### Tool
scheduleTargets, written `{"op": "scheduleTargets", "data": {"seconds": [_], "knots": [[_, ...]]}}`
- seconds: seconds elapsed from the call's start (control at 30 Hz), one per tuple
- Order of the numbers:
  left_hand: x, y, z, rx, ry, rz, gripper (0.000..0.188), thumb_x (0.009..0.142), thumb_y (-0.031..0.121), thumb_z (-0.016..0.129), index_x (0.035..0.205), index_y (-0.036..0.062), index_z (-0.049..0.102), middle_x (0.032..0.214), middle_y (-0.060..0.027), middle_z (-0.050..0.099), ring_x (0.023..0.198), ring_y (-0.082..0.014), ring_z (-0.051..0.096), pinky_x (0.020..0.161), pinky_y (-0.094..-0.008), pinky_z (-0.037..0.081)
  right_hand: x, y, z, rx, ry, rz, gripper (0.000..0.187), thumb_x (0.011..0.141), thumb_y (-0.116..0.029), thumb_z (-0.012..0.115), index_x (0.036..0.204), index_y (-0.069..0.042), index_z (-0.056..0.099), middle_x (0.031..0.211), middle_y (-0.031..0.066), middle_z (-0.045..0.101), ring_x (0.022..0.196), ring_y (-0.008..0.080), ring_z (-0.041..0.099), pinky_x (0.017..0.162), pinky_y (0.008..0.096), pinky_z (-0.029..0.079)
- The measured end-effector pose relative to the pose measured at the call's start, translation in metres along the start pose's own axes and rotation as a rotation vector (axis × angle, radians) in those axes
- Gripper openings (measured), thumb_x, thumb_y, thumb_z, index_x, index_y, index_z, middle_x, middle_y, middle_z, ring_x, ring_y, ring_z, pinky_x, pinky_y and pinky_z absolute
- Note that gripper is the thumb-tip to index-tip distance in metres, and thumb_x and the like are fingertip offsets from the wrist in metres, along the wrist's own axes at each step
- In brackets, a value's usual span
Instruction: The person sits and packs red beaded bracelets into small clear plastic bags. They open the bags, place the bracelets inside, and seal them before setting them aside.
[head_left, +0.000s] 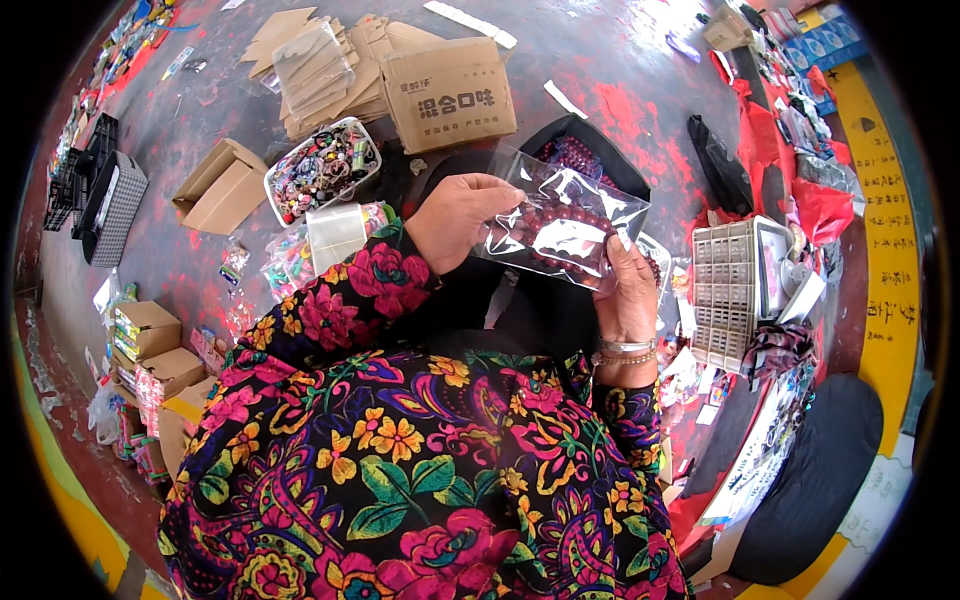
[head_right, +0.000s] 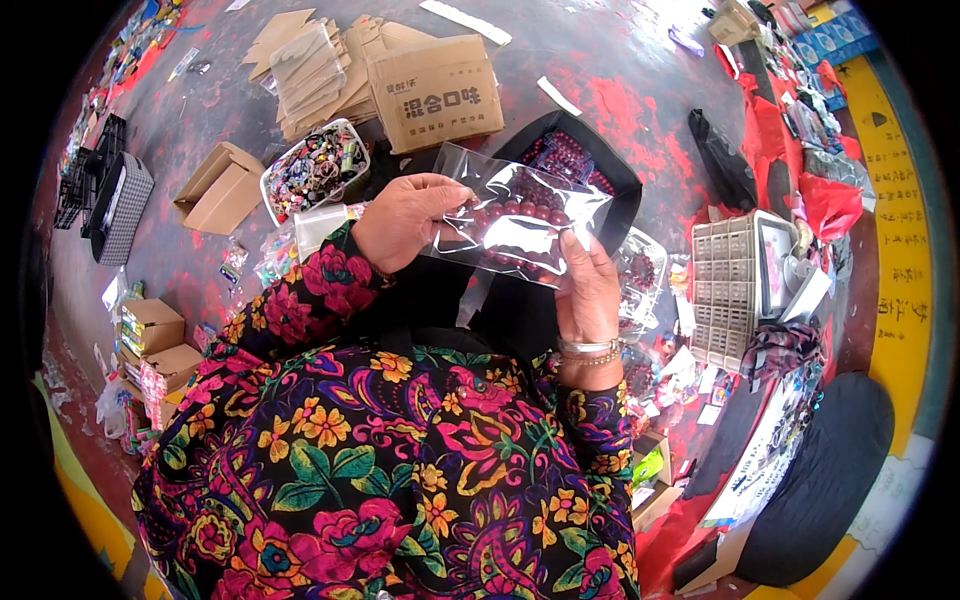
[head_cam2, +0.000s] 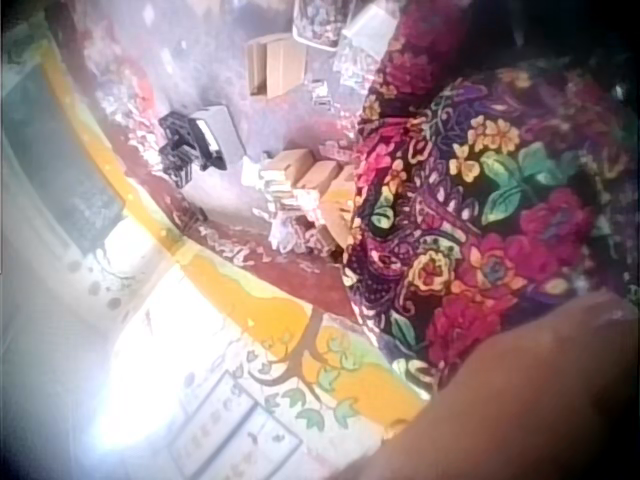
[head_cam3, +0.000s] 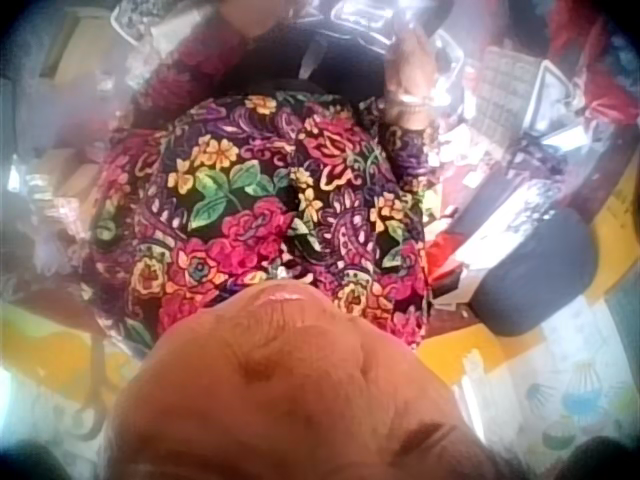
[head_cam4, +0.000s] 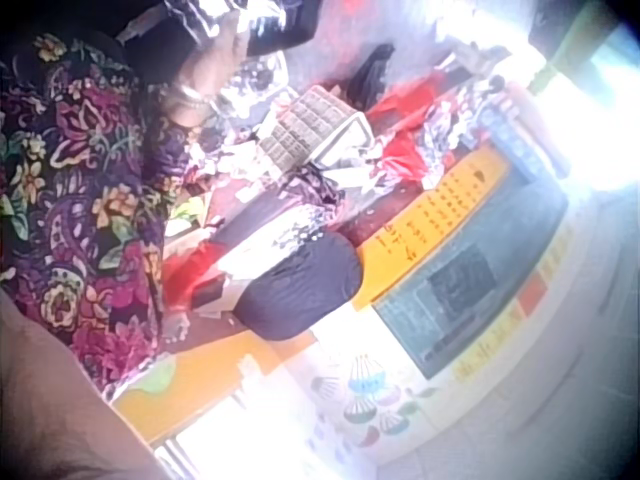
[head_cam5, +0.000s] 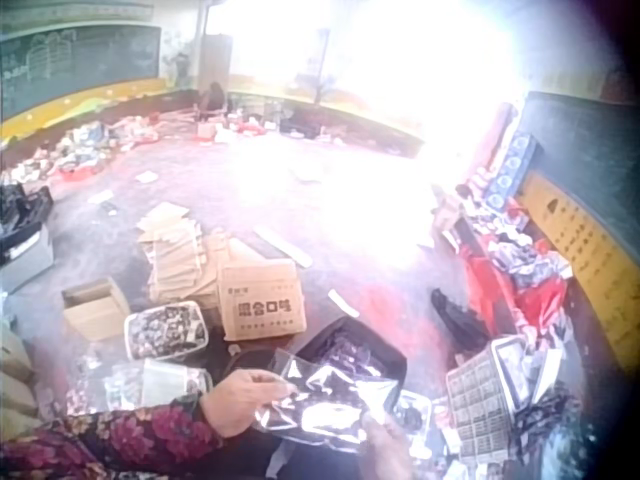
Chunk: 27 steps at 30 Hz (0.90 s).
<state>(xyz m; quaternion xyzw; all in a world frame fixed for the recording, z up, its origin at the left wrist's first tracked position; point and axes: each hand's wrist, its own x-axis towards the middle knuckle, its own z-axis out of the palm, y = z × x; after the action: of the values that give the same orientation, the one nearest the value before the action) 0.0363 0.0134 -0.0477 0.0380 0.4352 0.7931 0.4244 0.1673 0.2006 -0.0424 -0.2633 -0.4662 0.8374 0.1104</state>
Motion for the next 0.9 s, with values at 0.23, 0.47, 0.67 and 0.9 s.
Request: {"op": "scheduleTargets", "data": {"seconds": [0.23, 0.47, 0.67, 0.9], "knots": [[-0.002, 0.000, 0.006, -0.001, -0.040, 0.015, 0.012, 0.084, 0.006, 0.053, 0.093, -0.0011, 0.057, 0.093, -0.0087, 0.060, 0.083, -0.0181, 0.060, 0.074, -0.0319, 0.052, -0.001, -0.001, 0.008, 0.052, 0.021, -0.078, 0.014, 0.088, -0.014, 0.056, 0.099, -0.006, 0.059, 0.088, 0.0005, 0.061, 0.077, 0.0107, 0.059, 0.064, 0.0257, 0.052], [-0.006, 0.006, 0.009, -0.038, -0.063, -0.003, 0.013, 0.085, 0.009, 0.053, 0.095, 0.0019, 0.059, 0.094, -0.0067, 0.060, 0.083, -0.0163, 0.060, 0.074, -0.0319, 0.053, -0.005, -0.002, 0.010, 0.101, -0.004, -0.122, 0.017, 0.086, -0.014, 0.058, 0.099, -0.003, 0.058, 0.093, 0.0062, 0.062, 0.082, 0.0193, 0.062, 0.070, 0.0320, 0.053], [0.001, -0.001, 0.004, -0.004, -0.071, 0.040, 0.015, 0.086, 0.011, 0.056, 0.093, -0.0020, 0.060, 0.090, -0.0100, 0.062, 0.084, -0.0195, 0.061, 0.074, -0.0327, 0.052, -0.008, -0.004, 0.013, 0.069, -0.025, -0.117, 0.022, 0.085, -0.016, 0.061, 0.102, -0.002, 0.056, 0.090, 0.0088, 0.064, 0.080, 0.0213, 0.064, 0.064, 0.0273, 0.051], [-0.001, 0.001, 0.003, 0.072, -0.050, 0.037, 0.015, 0.085, 0.009, 0.057, 0.094, -0.0024, 0.060, 0.091, -0.0104, 0.063, 0.084, -0.0193, 0.062, 0.075, -0.0314, 0.051, -0.004, -0.002, 0.007, 0.034, -0.026, -0.069, 0.024, 0.085, -0.017, 0.060, 0.104, -0.002, 0.057, 0.093, 0.0096, 0.065, 0.083, 0.0199, 0.064, 0.064, 0.0259, 0.051]]}}
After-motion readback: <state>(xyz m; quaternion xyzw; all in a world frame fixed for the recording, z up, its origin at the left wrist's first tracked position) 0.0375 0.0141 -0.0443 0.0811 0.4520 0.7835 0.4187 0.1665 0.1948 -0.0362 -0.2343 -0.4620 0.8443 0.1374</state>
